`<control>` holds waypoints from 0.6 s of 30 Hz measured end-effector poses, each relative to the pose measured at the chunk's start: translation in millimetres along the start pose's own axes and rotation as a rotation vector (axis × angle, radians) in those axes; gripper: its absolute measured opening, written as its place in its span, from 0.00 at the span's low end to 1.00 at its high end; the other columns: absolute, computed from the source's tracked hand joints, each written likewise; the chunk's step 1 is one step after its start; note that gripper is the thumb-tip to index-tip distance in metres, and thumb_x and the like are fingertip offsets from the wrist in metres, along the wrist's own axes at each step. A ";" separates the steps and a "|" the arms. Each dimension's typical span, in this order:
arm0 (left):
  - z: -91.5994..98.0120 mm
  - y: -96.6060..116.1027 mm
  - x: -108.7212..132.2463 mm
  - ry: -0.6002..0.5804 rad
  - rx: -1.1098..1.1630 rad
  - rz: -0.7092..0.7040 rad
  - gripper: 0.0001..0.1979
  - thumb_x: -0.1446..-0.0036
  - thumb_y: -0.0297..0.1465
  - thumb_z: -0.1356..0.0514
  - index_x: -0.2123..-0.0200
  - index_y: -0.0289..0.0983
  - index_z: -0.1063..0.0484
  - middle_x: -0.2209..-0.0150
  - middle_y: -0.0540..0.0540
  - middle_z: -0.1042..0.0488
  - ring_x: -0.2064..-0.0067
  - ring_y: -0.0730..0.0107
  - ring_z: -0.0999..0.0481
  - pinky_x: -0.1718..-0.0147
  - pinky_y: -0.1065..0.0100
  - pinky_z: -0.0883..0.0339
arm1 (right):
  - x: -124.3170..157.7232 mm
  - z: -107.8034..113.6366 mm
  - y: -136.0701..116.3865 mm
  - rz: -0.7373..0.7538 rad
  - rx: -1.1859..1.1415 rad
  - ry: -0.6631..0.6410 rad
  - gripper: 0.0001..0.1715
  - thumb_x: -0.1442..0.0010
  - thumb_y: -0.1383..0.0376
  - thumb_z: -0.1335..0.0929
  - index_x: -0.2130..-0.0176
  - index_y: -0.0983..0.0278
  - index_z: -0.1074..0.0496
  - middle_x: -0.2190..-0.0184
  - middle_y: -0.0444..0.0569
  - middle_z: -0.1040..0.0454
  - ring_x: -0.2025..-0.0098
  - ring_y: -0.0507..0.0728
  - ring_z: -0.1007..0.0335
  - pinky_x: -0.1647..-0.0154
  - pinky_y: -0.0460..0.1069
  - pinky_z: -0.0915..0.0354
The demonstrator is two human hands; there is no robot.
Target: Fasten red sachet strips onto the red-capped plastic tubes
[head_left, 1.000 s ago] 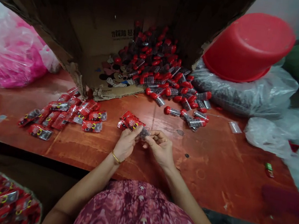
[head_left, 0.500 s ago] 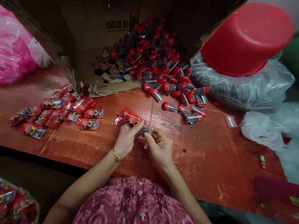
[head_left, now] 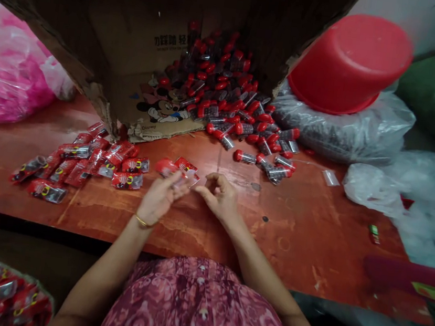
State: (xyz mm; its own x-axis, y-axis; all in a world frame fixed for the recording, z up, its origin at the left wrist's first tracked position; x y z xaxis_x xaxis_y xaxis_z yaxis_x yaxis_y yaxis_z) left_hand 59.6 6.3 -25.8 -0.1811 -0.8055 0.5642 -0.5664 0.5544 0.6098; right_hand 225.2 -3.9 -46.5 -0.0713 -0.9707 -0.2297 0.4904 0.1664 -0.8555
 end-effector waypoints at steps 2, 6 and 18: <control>20.4 35.4 -6.9 0.129 0.090 -0.114 0.07 0.44 0.33 0.42 0.71 0.36 0.28 0.66 0.46 0.22 0.61 0.71 0.23 0.59 0.70 0.31 | -23.0 16.8 12.2 0.060 0.293 0.064 0.20 0.44 0.52 0.34 0.58 0.63 0.30 0.64 0.54 0.26 0.62 0.60 0.32 0.58 0.54 0.36; 51.0 96.0 -15.1 0.291 0.258 -0.494 0.24 0.40 0.48 0.55 0.65 0.35 0.30 0.59 0.41 0.24 0.51 0.71 0.27 0.55 0.72 0.33 | -56.3 41.4 46.9 0.073 0.725 0.036 0.24 0.40 0.60 0.39 0.49 0.71 0.34 0.48 0.64 0.32 0.46 0.67 0.41 0.46 0.61 0.46; 2.1 3.3 -35.1 0.248 -1.483 -0.680 0.11 0.54 0.38 0.35 0.66 0.42 0.21 0.46 0.42 0.29 0.38 0.46 0.41 0.41 0.45 0.53 | 29.5 47.9 49.9 0.082 0.852 0.054 0.20 0.38 0.56 0.40 0.56 0.68 0.29 0.55 0.60 0.29 0.51 0.64 0.40 0.49 0.58 0.44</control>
Point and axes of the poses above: each hand's wrist, its own x-axis away from the middle knuckle, its own z-axis out of the back of the hand, y = z × x, the point moved 2 cm from there along -x, towards the middle knuckle
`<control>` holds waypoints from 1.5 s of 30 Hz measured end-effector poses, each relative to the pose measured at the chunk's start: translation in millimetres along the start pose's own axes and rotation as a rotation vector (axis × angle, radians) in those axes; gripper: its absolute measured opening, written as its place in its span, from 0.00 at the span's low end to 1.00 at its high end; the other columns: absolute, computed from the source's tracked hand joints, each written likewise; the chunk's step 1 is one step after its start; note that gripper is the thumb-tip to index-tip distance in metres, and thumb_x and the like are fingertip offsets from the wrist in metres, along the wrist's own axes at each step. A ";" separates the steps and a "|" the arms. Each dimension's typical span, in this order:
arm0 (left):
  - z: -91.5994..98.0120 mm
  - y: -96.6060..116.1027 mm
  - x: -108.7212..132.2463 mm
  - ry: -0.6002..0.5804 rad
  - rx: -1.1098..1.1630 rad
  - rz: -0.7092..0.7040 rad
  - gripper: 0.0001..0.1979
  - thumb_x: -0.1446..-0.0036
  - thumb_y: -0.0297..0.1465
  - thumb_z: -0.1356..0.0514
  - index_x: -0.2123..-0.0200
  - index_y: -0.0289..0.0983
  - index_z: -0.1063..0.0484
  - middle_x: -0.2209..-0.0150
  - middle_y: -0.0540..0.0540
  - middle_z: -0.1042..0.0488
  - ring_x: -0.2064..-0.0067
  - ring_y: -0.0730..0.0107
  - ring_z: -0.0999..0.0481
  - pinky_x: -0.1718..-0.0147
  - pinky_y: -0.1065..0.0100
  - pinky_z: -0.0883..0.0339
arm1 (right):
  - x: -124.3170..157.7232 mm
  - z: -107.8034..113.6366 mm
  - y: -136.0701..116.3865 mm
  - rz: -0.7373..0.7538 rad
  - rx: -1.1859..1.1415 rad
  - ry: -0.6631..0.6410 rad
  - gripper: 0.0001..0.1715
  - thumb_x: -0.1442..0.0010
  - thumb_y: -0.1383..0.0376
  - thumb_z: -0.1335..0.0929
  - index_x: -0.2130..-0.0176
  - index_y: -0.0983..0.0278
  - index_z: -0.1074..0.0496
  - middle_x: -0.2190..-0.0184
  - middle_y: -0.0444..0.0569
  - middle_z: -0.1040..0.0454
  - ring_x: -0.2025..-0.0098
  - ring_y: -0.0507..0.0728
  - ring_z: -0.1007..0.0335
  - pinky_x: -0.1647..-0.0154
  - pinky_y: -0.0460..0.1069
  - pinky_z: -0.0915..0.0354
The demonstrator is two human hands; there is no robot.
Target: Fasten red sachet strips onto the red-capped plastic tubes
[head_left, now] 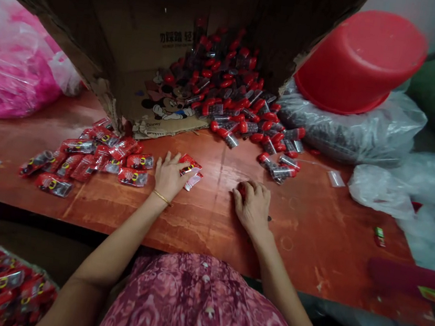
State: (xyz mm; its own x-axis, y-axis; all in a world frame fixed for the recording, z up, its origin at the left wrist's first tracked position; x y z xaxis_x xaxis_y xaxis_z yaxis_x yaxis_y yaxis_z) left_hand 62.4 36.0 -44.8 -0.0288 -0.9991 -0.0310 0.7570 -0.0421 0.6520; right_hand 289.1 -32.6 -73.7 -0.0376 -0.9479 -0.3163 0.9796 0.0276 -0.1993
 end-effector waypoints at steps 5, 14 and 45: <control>-3.1 -8.4 -3.6 -0.024 -0.183 -0.079 0.09 0.45 0.35 0.42 0.64 0.46 0.21 0.46 0.46 0.29 0.39 0.48 0.40 0.42 0.42 0.52 | 5.2 4.3 -0.4 -0.083 -0.030 0.095 0.19 0.39 0.56 0.39 0.57 0.66 0.29 0.51 0.60 0.31 0.47 0.67 0.41 0.46 0.67 0.50; 4.9 28.3 25.2 0.192 -0.038 -0.262 0.12 0.43 0.39 0.44 0.62 0.44 0.22 0.46 0.41 0.29 0.40 0.50 0.38 0.42 0.40 0.52 | -28.6 17.9 -64.3 -0.208 -0.972 -0.055 0.17 0.42 0.53 0.37 0.65 0.63 0.29 0.68 0.50 0.26 0.66 0.56 0.31 0.62 0.52 0.35; -18.0 54.4 36.3 -0.311 1.319 0.676 0.16 0.66 0.37 0.28 0.75 0.35 0.28 0.76 0.51 0.23 0.75 0.77 0.25 0.72 0.75 0.33 | -4.8 37.8 54.9 -0.003 -0.131 -0.207 0.26 0.40 0.55 0.39 0.47 0.66 0.34 0.45 0.59 0.33 0.43 0.67 0.44 0.46 0.62 0.48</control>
Point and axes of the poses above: each hand's wrist, its own x-axis away from the middle knuckle, its own z-axis out of the back of the hand, y = z × x, the point moved 2 cm from there along -x, towards the middle knuckle
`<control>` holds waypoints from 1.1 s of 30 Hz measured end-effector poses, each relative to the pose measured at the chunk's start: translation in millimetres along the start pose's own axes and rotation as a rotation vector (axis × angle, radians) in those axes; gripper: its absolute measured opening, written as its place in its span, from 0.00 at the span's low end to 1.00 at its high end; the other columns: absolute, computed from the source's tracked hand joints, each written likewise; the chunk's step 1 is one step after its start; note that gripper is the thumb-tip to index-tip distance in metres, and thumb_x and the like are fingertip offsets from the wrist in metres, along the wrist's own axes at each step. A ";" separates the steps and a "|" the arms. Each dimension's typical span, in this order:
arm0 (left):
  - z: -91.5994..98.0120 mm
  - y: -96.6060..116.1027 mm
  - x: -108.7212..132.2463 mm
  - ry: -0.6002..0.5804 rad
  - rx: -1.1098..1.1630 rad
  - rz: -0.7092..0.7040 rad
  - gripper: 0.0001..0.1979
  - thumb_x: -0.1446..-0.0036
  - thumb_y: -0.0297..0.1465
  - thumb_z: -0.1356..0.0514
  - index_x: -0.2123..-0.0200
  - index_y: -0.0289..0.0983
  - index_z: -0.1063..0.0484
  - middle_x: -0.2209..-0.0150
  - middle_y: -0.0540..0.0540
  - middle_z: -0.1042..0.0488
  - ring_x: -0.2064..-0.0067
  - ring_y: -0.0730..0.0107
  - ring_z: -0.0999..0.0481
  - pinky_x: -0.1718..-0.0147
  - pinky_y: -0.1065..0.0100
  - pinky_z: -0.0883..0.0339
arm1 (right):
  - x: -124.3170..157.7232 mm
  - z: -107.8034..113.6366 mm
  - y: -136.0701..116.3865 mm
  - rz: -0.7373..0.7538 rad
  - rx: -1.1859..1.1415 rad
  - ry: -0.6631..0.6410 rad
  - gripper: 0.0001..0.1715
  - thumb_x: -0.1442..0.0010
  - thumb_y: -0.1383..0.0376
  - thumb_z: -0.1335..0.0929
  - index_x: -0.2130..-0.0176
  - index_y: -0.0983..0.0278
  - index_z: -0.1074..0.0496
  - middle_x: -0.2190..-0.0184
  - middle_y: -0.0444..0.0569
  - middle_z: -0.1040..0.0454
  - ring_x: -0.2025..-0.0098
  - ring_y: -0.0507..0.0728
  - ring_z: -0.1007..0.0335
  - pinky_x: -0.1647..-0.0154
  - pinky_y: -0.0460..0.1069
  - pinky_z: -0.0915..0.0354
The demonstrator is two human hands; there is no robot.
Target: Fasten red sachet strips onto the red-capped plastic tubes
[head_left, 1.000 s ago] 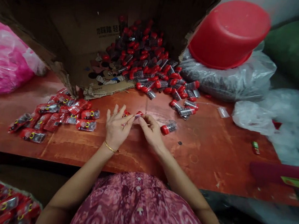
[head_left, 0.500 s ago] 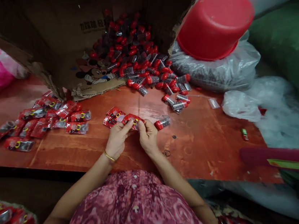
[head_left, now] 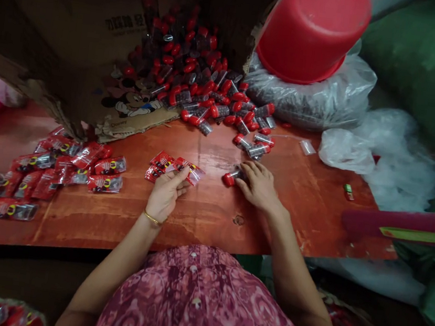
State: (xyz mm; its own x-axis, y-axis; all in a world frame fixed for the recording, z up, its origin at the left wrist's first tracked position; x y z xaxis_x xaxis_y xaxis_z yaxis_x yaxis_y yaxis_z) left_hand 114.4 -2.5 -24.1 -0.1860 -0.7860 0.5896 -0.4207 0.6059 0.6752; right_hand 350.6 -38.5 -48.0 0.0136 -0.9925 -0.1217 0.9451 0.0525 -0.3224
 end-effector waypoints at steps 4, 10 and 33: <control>-3.5 -1.7 2.5 -0.009 0.017 0.072 0.15 0.64 0.35 0.29 0.75 0.35 0.28 0.77 0.50 0.23 0.76 0.76 0.25 0.74 0.75 0.32 | 14.8 -9.1 5.3 0.098 0.113 -0.049 0.32 0.41 0.50 0.38 0.42 0.64 0.39 0.43 0.58 0.35 0.43 0.66 0.45 0.46 0.61 0.50; -2.0 -3.7 6.9 -0.037 0.030 0.091 0.15 0.64 0.35 0.28 0.73 0.35 0.28 0.76 0.49 0.23 0.75 0.74 0.25 0.74 0.74 0.31 | 19.7 -20.3 -14.7 0.087 0.071 0.063 0.20 0.38 0.54 0.39 0.56 0.63 0.28 0.59 0.56 0.25 0.58 0.62 0.34 0.54 0.58 0.43; -10.4 -14.0 15.5 -0.131 -0.123 -0.144 0.17 0.68 0.37 0.28 0.76 0.33 0.26 0.75 0.49 0.24 0.73 0.75 0.28 0.69 0.72 0.34 | 33.1 1.9 -86.9 -0.254 -0.989 0.038 0.25 0.43 0.45 0.39 0.76 0.62 0.35 0.87 0.39 0.39 0.83 0.49 0.44 0.81 0.45 0.45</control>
Point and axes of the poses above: each hand's wrist, its own x-axis away from the middle knuckle, its own z-axis out of the back of the hand, y = z × x, the point moved 2 cm from there along -x, towards the middle knuckle
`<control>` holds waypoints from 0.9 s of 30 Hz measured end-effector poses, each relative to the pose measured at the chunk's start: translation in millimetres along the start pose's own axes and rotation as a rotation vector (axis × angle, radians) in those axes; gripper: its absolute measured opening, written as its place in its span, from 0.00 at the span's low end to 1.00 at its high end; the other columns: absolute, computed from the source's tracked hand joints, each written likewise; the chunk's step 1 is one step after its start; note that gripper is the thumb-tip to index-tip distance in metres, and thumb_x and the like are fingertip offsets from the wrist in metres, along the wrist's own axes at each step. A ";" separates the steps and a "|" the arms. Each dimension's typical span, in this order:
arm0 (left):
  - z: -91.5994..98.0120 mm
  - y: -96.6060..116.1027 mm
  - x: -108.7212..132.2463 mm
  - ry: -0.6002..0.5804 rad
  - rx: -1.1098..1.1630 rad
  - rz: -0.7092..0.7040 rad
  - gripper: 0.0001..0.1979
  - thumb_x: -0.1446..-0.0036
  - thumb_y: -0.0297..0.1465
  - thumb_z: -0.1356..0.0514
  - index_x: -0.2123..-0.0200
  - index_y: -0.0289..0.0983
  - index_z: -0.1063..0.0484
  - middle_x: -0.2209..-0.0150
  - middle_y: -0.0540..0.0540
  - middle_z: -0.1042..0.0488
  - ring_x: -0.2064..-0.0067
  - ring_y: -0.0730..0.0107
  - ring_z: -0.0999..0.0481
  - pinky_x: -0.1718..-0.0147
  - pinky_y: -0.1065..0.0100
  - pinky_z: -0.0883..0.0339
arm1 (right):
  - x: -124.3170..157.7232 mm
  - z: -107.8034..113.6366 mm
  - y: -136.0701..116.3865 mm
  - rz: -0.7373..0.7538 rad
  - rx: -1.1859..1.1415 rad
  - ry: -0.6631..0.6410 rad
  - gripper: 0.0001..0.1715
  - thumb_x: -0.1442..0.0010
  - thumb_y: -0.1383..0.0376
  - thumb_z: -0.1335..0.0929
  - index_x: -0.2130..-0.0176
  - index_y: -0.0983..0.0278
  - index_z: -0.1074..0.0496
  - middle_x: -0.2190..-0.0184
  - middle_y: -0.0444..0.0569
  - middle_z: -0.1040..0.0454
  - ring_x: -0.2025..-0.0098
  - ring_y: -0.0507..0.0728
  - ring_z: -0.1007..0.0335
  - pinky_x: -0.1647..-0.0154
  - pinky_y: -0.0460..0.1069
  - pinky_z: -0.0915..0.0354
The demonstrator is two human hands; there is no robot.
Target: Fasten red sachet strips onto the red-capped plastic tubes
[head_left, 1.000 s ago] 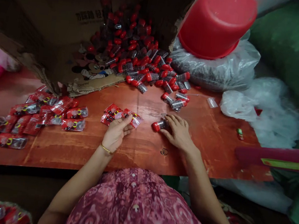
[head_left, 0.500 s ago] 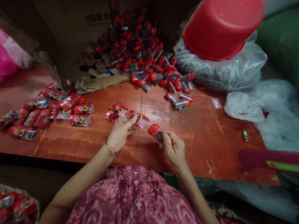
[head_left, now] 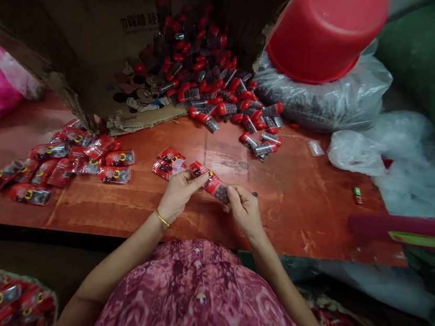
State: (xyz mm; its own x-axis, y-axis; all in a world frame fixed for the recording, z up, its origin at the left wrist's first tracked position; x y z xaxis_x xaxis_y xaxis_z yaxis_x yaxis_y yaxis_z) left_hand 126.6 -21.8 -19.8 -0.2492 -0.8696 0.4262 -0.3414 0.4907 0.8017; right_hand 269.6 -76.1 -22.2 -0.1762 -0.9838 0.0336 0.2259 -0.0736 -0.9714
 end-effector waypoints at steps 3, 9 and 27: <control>-6.3 -3.2 1.6 0.004 0.070 0.005 0.18 0.69 0.35 0.28 0.73 0.34 0.26 0.72 0.49 0.23 0.70 0.74 0.27 0.66 0.72 0.33 | -1.5 -6.5 1.5 0.020 -0.011 0.008 0.24 0.41 0.47 0.40 0.75 0.62 0.35 0.86 0.39 0.39 0.82 0.49 0.44 0.79 0.45 0.44; -6.5 -9.8 -2.4 -0.014 0.174 -0.050 0.15 0.66 0.34 0.28 0.74 0.35 0.26 0.72 0.50 0.23 0.70 0.75 0.26 0.64 0.71 0.33 | -3.3 -23.9 8.8 0.068 0.045 0.143 0.20 0.39 0.50 0.40 0.69 0.62 0.33 0.81 0.40 0.37 0.79 0.50 0.42 0.77 0.46 0.43; 0.8 -9.6 -14.1 0.001 0.192 -0.084 0.15 0.66 0.34 0.29 0.73 0.34 0.23 0.72 0.48 0.22 0.67 0.70 0.24 0.63 0.69 0.31 | -16.6 -47.1 3.4 0.051 0.011 0.074 0.18 0.39 0.53 0.41 0.68 0.63 0.32 0.81 0.41 0.36 0.78 0.50 0.40 0.75 0.46 0.40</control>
State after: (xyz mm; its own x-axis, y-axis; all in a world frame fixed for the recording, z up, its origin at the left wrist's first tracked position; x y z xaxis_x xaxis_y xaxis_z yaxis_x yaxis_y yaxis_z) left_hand 132.6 -14.2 -33.8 -0.2115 -0.9079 0.3619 -0.5274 0.4177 0.7398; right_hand 228.1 -52.3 -37.1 -0.2340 -0.9716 -0.0339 0.2467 -0.0256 -0.9688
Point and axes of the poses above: each hand's wrist, its own x-axis away from the middle knuckle, its own z-axis out of the back of the hand, y = z × x, the point moved 2 cm from there along -x, towards the middle knuckle
